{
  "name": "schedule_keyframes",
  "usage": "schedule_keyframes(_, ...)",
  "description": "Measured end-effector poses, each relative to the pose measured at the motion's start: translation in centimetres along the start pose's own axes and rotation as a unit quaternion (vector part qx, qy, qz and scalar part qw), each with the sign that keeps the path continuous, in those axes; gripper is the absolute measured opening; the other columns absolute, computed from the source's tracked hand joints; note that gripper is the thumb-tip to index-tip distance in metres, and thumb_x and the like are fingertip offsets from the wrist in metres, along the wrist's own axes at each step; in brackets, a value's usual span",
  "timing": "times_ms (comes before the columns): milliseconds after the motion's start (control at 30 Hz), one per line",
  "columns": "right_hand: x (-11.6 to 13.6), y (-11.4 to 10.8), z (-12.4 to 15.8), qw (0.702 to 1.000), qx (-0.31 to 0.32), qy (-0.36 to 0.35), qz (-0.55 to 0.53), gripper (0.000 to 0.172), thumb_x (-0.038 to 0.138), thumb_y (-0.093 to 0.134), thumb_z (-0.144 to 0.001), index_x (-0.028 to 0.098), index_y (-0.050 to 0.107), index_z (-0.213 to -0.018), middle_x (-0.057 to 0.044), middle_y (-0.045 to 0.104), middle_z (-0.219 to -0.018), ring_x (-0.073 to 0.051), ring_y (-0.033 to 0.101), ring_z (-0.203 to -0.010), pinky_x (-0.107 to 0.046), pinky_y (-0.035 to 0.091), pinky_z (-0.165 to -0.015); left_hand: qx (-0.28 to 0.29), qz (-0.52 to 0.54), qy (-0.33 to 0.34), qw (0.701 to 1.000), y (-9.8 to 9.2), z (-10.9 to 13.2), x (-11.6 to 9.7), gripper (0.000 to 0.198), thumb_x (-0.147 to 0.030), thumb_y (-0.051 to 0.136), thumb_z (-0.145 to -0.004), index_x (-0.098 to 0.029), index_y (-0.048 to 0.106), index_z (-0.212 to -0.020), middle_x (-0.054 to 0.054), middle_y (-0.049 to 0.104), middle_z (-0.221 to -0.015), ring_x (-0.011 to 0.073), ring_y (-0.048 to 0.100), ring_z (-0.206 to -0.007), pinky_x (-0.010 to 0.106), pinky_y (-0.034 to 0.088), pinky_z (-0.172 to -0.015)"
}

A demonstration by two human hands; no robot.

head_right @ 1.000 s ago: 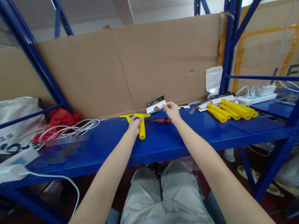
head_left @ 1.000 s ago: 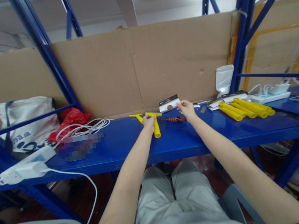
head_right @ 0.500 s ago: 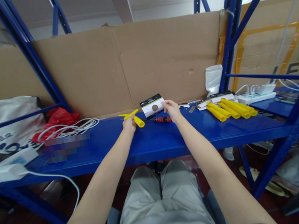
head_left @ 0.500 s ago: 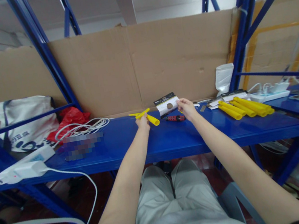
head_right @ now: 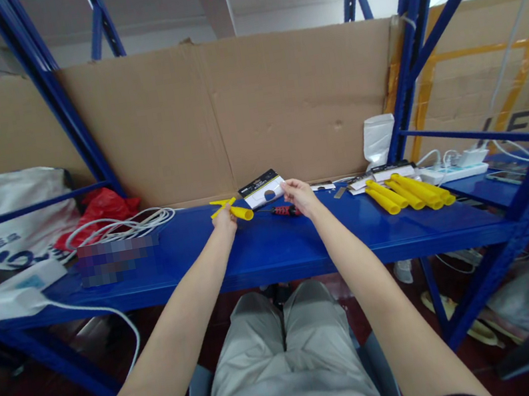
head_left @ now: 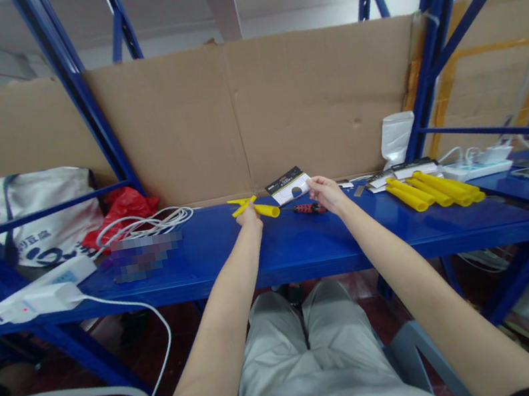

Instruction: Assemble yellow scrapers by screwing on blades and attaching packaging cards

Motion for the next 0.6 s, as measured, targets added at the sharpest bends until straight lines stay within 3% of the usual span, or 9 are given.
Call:
schedule_keyframes(100,0.1,-0.2,-0.1,1.0,-0.005,0.0,0.006,0.033,0.041,0.08,-0.055,0.02,0.057,-0.064,0.007,0.049,-0.052,-0.005,0.041,-0.046,-0.019,0.039,-0.047,-0.026,-0.005,-0.023,0.999,-0.3,0.7,-0.2,0.025,0.0,0.062,-0.075,-0.012,0.057,-0.097,0.009,0.065,-0.099,0.0195,0.067,-0.09,0.025,0.058,-0.065)
schedule_keyframes(467,0.2,-0.6,-0.1,0.998,-0.044,-0.014,0.05,0.027,0.038,0.074,-0.065,0.019,0.055,-0.064,0.007,0.047,-0.049,-0.005,0.042,-0.045,-0.02,0.04,-0.049,-0.019,-0.031,-0.008,0.999,-0.4,0.3,-1.0,0.024,-0.008,0.06,-0.08,-0.016,0.059,-0.103,0.007,0.067,-0.096,0.0187,0.067,-0.091,0.026,0.057,-0.069)
schedule_keyframes(600,0.0,-0.5,0.0,0.999,-0.039,-0.01,0.032,0.028,0.038,0.076,-0.062,0.019,0.057,-0.065,0.006,0.055,-0.056,-0.005,0.046,-0.048,-0.021,0.044,-0.054,-0.008,0.007,-0.014,1.0,-0.2,0.9,-1.0,0.024,-0.004,0.058,-0.08,-0.016,0.057,-0.1,0.006,0.066,-0.098,0.0157,0.066,-0.09,0.022,0.056,-0.068)
Point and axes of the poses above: each hand's wrist, its own z-axis away from the middle knuckle, its own y-axis out of the palm, x = y × z, the point moved 6 cm from there along -z, towards the middle knuckle
